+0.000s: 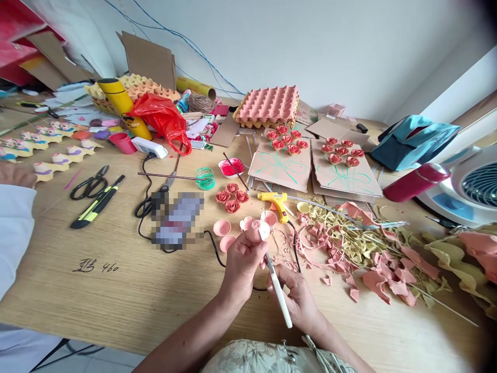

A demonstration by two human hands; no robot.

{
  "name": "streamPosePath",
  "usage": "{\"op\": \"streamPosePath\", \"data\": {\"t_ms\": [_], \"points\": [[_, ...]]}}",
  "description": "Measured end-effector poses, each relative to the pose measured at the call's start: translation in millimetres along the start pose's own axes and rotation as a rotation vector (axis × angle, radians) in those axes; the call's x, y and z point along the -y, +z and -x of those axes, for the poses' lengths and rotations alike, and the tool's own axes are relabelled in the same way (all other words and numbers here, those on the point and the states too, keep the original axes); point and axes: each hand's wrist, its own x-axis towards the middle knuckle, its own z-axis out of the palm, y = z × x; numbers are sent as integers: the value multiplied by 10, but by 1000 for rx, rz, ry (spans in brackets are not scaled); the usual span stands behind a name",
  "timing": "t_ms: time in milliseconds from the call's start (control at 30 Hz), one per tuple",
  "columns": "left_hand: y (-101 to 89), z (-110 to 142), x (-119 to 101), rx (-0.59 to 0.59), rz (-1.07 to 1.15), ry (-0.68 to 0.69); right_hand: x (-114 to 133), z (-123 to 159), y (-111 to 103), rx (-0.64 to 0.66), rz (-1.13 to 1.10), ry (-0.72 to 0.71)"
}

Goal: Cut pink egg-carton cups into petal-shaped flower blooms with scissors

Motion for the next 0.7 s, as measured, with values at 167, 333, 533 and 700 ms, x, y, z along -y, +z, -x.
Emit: {"op": "streamPosePath", "data": {"t_ms": [167,333,533,700], "points": [[-23,0,32,0,-48,51,10,5,-1,-4,22,-14],[-40,-7,2,62,-46,55,-9,-8,-14,-29,17,-13],[-83,-56,-56,139,105,-53,-15,-46,-21,-33,-49,44],[-130,-133,-16,79,155,-35,-36,-47,21,44,-200,95]]}}
